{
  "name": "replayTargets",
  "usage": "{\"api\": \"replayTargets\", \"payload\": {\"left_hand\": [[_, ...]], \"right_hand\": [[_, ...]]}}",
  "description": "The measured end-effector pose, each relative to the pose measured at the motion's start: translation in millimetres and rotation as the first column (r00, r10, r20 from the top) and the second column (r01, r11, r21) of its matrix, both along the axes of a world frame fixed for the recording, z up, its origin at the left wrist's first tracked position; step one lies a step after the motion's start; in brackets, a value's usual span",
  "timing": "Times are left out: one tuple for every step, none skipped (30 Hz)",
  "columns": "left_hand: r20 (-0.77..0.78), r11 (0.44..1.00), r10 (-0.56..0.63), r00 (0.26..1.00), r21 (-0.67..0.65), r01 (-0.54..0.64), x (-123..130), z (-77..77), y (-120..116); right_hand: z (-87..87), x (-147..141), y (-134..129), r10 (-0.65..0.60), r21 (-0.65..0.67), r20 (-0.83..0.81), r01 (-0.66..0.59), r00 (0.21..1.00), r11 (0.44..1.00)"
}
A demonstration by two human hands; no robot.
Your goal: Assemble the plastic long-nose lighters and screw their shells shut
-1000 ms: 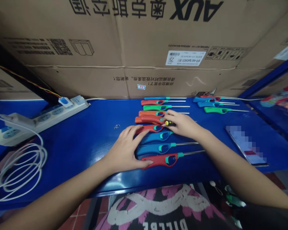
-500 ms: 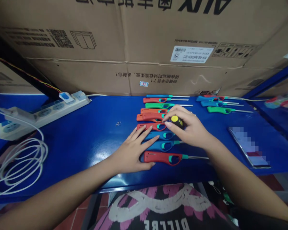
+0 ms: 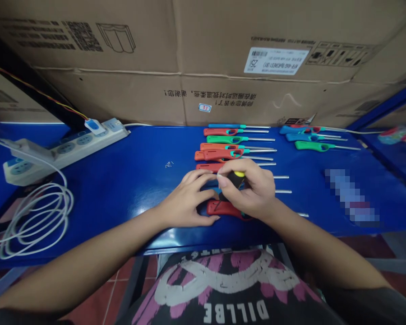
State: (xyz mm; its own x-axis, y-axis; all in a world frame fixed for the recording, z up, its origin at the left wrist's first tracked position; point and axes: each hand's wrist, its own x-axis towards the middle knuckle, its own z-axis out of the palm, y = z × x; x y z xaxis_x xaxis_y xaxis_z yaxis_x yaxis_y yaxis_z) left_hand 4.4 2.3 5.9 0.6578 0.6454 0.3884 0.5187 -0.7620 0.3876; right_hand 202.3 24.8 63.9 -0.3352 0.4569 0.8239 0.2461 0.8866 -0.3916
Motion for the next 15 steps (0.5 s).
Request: {"api": "replayTargets", "payload": {"left_hand": [[-0.001,1.0,-0.001,1.0,0.0,0.001,0,-0.4,0],[-0.002,1.0,-0.002,1.0,0.001,0.002,1,-0.8,0],[-0.003,1.0,-0.002,1.0,0.002,0.002,1,-1.1,-1],[-0.005,1.0,-0.002,1.0,-0.001,0.002,1,-1.4,-1],[-0.006,1.0,-0.001,1.0,-0.007,0.001,2,-1.6,-1],[-0.008,1.0,0.002,1.0,-0.015,-0.002,2,-1.8,-2],[-0.011,1.0,0.004,1.0,-0.025,-0.004,3,-2.0,-2],[-0.015,0.999,0.006,1.0,-0.036,-0.006,3,-2.2,-2],[-0.018,0.999,0.007,1.0,-0.044,-0.008,3,-2.4,-2],[-0.017,0.999,0.007,1.0,-0.047,-0.008,3,-2.6,-2],[-0.013,0.999,0.01,1.0,-0.046,-0.01,4,-2.8,-3],[-0.004,0.999,0.016,1.0,-0.046,-0.016,4,-2.9,-3],[0.012,0.999,0.027,1.0,-0.046,-0.026,5,-2.7,-3],[0.03,0.998,0.041,0.999,-0.049,-0.039,5,-2.4,-3],[0.046,0.997,0.055,0.997,-0.054,-0.052,6,-1.9,-4]], "right_hand": [[0.1,-1,0,-0.012,0.016,-0.008,0.012,1.0,1.0],[0.3,-2,0,-0.023,0.025,-0.015,0.024,1.0,0.999],[0.1,-3,0,-0.033,0.03,-0.017,0.033,0.999,0.999],[-0.4,-4,0,-0.037,0.034,-0.011,0.038,0.999,0.999],[-1.4,-5,0,-0.034,0.04,0.004,0.034,0.999,0.999],[-2.7,-6,0,-0.027,0.049,0.024,0.026,0.999,0.998],[-4.0,-7,0,-0.018,0.062,0.044,0.016,0.999,0.998],[-5.2,-8,0,-0.015,0.075,0.061,0.011,0.998,0.997],[-5.8,-8,0,-0.02,0.091,0.081,0.012,0.997,0.996],[-5.4,-8,0,-0.03,0.11,0.109,0.018,0.994,0.994],[-3.9,-8,0,-0.039,0.135,0.15,0.018,0.988,0.991],[-1.1,-8,0,-0.048,0.168,0.204,0.013,0.978,0.986],[2.9,-8,0,-0.061,0.204,0.267,0.005,0.962,0.979],[8.0,-8,-1,-0.08,0.237,0.329,-0.001,0.941,0.971],[13.7,-8,-2,-0.109,0.265,0.384,0.004,0.917,0.964]]}}
